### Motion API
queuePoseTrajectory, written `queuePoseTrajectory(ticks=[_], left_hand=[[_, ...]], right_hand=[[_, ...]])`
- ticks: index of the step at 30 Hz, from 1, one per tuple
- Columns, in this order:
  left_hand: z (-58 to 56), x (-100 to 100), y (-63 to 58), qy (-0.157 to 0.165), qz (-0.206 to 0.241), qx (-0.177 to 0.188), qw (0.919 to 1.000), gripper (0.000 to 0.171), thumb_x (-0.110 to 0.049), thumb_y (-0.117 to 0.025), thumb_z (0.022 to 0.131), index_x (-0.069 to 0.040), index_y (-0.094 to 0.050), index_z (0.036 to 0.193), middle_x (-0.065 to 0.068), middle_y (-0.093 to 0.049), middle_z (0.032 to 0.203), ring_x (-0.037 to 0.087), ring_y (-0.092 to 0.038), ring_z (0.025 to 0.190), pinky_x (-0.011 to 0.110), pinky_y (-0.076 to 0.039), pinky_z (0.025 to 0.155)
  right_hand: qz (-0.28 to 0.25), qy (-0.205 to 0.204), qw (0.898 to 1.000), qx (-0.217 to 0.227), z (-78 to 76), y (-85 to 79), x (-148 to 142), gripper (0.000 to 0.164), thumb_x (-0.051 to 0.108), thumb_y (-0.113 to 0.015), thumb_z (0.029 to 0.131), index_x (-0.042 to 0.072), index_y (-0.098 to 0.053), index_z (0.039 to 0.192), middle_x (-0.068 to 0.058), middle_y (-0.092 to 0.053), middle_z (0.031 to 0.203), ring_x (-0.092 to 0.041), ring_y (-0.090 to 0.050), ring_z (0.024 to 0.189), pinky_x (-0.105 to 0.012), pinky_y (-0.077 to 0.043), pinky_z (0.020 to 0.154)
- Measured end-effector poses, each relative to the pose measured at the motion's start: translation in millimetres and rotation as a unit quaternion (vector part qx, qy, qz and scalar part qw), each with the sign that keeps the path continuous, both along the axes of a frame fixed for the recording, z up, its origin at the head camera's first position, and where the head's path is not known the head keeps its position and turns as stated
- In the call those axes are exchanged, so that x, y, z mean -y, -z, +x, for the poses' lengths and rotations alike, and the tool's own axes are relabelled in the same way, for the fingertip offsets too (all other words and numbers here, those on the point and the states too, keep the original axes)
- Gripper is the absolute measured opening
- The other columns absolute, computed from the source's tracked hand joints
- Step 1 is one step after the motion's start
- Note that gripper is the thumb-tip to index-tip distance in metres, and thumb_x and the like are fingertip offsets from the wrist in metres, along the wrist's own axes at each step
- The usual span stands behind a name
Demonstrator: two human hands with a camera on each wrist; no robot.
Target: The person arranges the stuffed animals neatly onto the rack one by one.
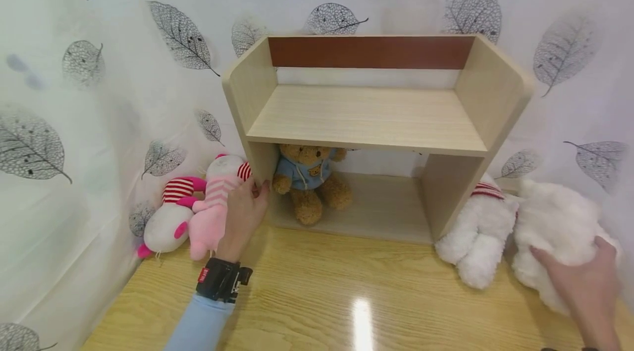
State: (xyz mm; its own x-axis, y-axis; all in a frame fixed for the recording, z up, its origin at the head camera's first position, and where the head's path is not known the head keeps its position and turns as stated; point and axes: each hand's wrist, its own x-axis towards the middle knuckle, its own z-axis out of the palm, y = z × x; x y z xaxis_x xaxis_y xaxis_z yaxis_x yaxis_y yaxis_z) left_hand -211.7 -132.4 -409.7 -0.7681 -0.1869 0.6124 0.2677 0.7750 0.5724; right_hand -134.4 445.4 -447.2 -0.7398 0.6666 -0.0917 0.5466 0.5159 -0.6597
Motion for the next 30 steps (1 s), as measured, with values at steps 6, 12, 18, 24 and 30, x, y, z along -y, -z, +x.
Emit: queuePoseTrajectory(ticks=[6, 12, 18, 24, 30], left_hand=[[-2.2, -0.2, -0.2, 0.001, -0.002, 0.001, 1.0000, 0.017, -0.014, -0.068, 0.094, 0.000, -0.064, 0.086, 0.016, -0.063, 0.062, 0.032, -0.058, 0.052, 0.044, -0.046, 0.046], [-3.5, -0.5, 1.5, -0.001, -0.003, -0.001, 1.0000, 0.018, -0.014, -0.067, 0.094, 0.000, -0.062, 0.084, 0.016, -0.062, 0.061, 0.030, -0.057, 0.051, 0.042, -0.044, 0.046], [-2.9, -1.8, 0.0, 0.000, 0.001, 0.006, 1.0000, 0.017, -0.014, -0.067, 0.095, 0.000, -0.064, 0.086, 0.016, -0.064, 0.062, 0.030, -0.058, 0.052, 0.041, -0.045, 0.046], [-2.8, -1.8, -0.7, 0.006, 0.005, 0.005, 1.0000, 0.020, -0.014, -0.066, 0.096, -0.001, -0.061, 0.082, 0.016, -0.063, 0.062, 0.027, -0.057, 0.050, 0.037, -0.044, 0.044], [-3.1, -0.9, -1.0, 0.006, 0.002, -0.009, 0.9999, 0.017, -0.013, -0.068, 0.095, 0.000, -0.062, 0.084, 0.016, -0.063, 0.062, 0.027, -0.057, 0.050, 0.038, -0.045, 0.045]], right_hand=[[0.068, -0.062, 0.992, -0.085, 3.2, -5.5, 3.2, 0.092, 0.035, -0.060, 0.097, 0.000, -0.004, 0.162, -0.035, -0.005, 0.166, -0.053, -0.007, 0.155, -0.066, -0.013, 0.123], [0.235, -0.154, 0.916, -0.287, -3.6, -8.2, 7.0, 0.067, -0.014, -0.059, 0.084, -0.008, -0.040, 0.148, -0.045, -0.045, 0.140, -0.062, -0.038, 0.136, -0.064, -0.026, 0.121], [0.313, -0.197, 0.899, -0.233, -0.6, -8.6, -7.8, 0.110, -0.040, -0.054, 0.061, 0.008, -0.032, 0.158, -0.045, -0.042, 0.137, -0.061, -0.038, 0.135, -0.068, -0.031, 0.114], [0.406, -0.232, 0.875, -0.128, 6.1, 4.1, -13.7, 0.111, -0.027, -0.065, 0.064, 0.012, -0.025, 0.160, -0.043, -0.049, 0.097, -0.058, -0.050, 0.082, -0.064, -0.041, 0.071], [0.346, -0.254, 0.903, -0.015, 5.1, 15.2, -10.2, 0.089, 0.001, -0.073, 0.082, -0.001, -0.024, 0.157, -0.045, -0.045, 0.115, -0.066, -0.050, 0.094, -0.073, -0.041, 0.082]])
